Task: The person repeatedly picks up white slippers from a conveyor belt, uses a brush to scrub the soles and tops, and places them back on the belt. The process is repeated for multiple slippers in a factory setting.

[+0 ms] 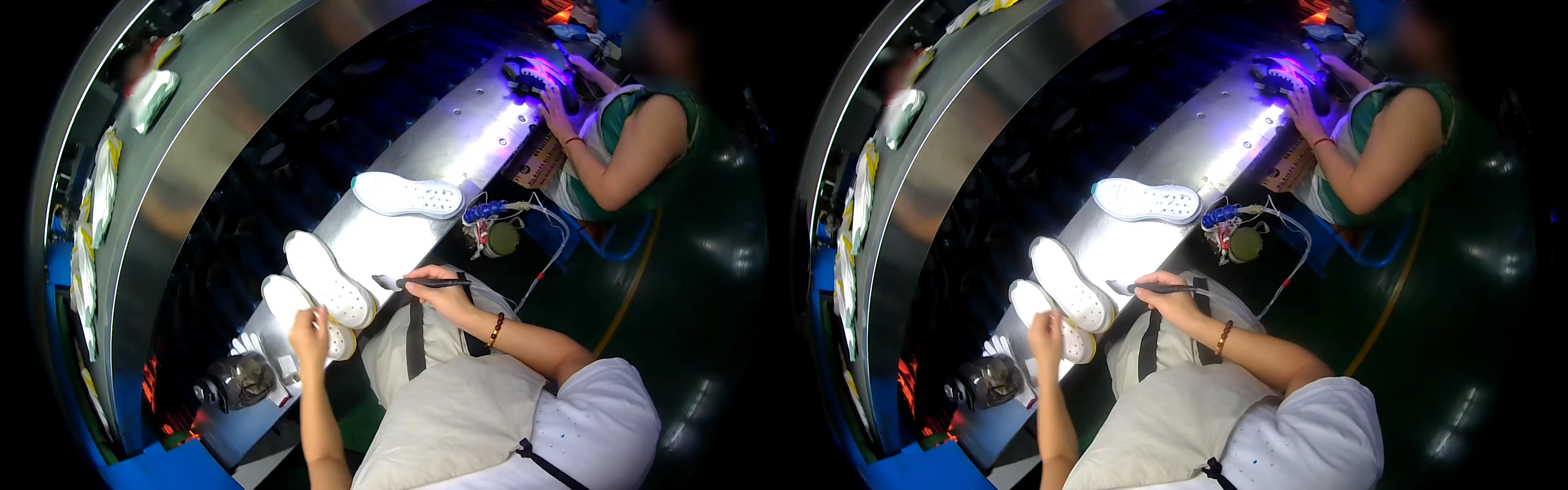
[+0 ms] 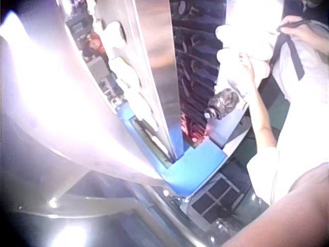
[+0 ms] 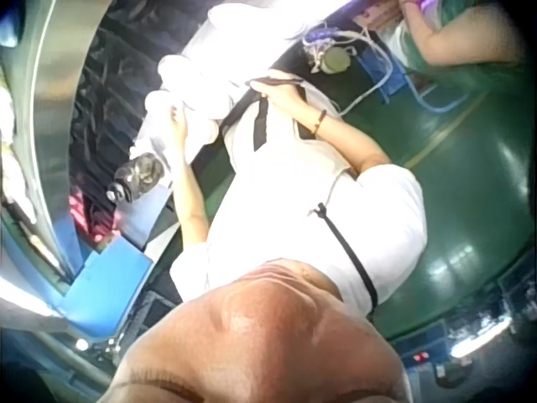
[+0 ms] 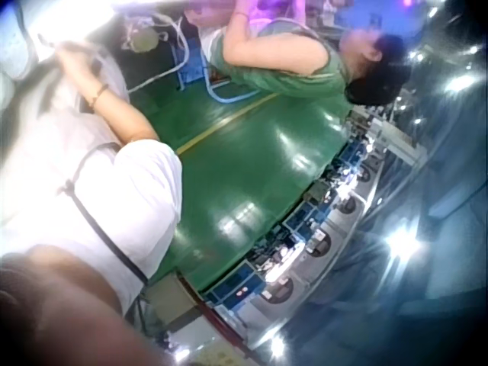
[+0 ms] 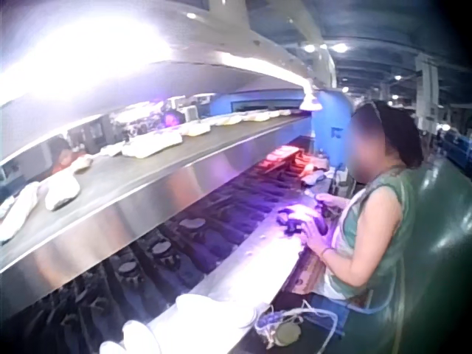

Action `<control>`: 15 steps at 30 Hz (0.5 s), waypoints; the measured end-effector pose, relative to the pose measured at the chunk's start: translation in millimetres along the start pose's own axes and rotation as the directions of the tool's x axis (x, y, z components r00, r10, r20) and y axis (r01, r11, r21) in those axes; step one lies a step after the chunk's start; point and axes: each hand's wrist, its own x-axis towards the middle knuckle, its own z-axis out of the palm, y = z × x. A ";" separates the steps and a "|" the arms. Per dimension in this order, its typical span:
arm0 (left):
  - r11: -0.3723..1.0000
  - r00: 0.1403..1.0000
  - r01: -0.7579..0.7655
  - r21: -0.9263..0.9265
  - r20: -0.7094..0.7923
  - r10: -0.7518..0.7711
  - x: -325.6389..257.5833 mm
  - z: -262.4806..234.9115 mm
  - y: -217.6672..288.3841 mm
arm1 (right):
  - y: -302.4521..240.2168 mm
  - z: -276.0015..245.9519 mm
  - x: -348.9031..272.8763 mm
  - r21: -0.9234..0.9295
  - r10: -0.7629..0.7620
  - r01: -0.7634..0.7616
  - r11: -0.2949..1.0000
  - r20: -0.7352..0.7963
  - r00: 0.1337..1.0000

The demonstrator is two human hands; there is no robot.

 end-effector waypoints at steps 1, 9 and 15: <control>0.993 0.991 -0.113 0.024 -0.064 0.114 21.6 -17.3 9.0 | -0.9 3.2 0.7 0.005 0.003 -0.003 1.000 0.017 1.000; 0.652 0.530 -0.632 0.419 -0.380 0.758 225.8 -114.5 136.4 | -9.8 11.4 5.2 0.070 0.042 -0.044 0.997 0.027 0.999; 0.870 0.887 -0.305 0.387 -0.216 0.407 336.7 -110.4 146.1 | -9.6 -3.6 1.8 -0.008 -0.068 0.068 0.998 -0.017 0.998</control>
